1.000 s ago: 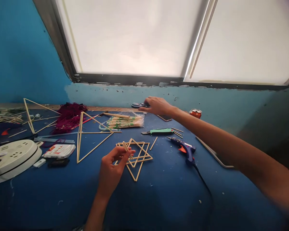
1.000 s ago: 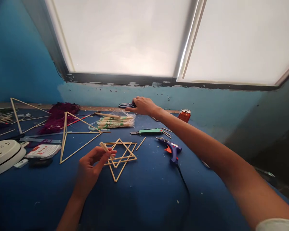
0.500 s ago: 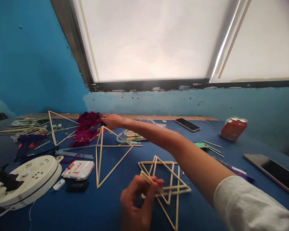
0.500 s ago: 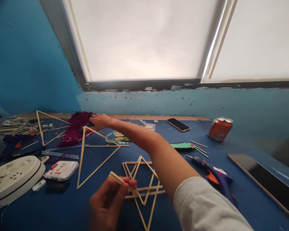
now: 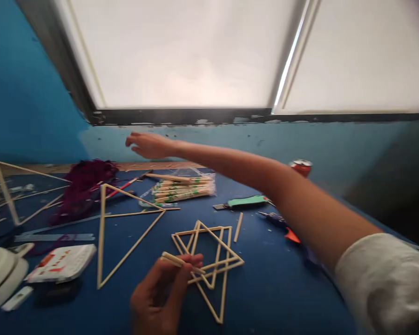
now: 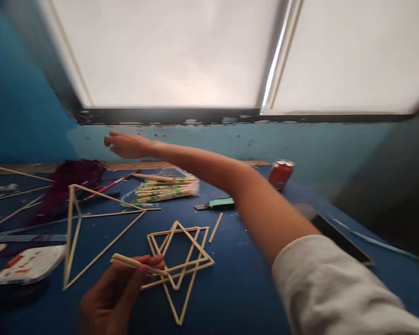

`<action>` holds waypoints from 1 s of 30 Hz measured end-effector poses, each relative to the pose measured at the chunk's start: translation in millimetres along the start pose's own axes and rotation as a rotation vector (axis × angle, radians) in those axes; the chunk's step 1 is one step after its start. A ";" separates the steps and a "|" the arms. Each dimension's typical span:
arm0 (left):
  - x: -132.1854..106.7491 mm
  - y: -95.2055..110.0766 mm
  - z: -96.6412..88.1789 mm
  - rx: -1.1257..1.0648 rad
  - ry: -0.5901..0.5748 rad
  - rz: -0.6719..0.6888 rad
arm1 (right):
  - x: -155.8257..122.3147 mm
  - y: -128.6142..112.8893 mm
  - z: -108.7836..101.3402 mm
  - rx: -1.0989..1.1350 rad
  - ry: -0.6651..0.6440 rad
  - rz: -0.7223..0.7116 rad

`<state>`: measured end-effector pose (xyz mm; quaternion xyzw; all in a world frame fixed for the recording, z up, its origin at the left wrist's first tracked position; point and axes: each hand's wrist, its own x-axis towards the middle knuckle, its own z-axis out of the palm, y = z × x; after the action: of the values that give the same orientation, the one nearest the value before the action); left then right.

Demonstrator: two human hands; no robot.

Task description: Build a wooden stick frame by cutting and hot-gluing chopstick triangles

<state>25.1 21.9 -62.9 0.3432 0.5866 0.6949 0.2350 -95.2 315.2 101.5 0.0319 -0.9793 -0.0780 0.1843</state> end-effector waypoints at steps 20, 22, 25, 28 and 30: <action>-24.3 35.9 31.1 0.221 -0.356 0.055 | -336.1 -116.8 -18.7 -0.140 -0.388 0.215; -26.2 37.3 40.1 0.284 -0.410 0.061 | -345.3 -116.6 -24.9 -0.181 -0.408 0.109; -28.7 35.6 54.7 0.335 -0.493 0.024 | -363.6 -120.0 -31.3 -0.180 -0.369 0.060; -30.7 33.3 68.7 0.429 -0.582 0.021 | -378.8 -124.4 -37.9 -0.163 -0.358 0.037; -31.7 32.9 76.9 0.571 -0.604 0.088 | -388.2 -129.4 -45.6 -0.175 -0.361 0.044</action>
<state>106.2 42.4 -31.2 0.6076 0.6454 0.3818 0.2619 286.9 216.6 -16.0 -0.0200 -0.9863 -0.1632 0.0094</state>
